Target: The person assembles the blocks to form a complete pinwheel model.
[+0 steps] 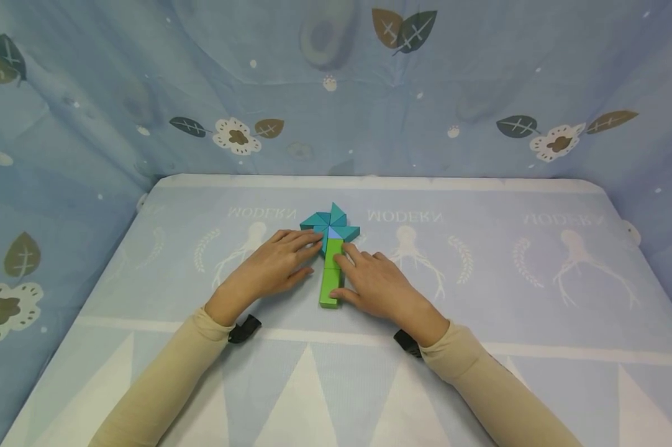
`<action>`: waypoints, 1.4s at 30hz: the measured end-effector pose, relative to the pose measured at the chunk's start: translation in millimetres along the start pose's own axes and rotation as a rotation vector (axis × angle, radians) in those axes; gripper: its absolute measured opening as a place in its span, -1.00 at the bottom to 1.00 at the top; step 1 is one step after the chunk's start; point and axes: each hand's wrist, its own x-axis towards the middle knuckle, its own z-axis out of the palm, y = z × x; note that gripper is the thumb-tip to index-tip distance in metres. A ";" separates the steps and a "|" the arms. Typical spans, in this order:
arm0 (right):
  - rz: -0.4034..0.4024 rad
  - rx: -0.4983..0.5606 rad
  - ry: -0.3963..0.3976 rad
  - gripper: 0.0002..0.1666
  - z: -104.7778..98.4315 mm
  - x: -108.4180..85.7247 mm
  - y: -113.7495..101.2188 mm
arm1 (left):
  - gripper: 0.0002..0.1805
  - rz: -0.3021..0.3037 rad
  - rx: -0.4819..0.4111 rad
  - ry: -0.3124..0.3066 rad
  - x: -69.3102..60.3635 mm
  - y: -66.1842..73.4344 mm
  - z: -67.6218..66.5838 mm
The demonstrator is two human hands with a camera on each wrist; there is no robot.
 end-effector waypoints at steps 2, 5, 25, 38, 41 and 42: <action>0.002 0.000 -0.003 -0.19 -0.3 -0.6 0.6 | -0.41 0.001 0.004 0.004 0.5 0.7 -0.1; 0.007 0.000 -0.002 -0.19 -0.5 -1.9 2.4 | -0.42 0.004 0.005 0.014 2.4 2.0 0.1; 0.007 0.004 0.042 -0.21 6.4 -9.8 5.7 | -0.43 0.024 0.004 0.014 8.7 3.8 6.7; 0.003 -0.005 0.059 -0.20 5.3 -5.7 8.5 | -0.44 0.013 0.000 0.039 9.5 1.2 6.7; 0.007 -0.006 0.051 -0.20 7.6 -7.6 7.1 | -0.45 0.025 -0.015 0.034 8.1 2.2 8.6; 0.007 -0.008 0.049 -0.20 8.5 -8.4 6.8 | -0.45 0.027 -0.020 0.032 7.7 2.5 9.2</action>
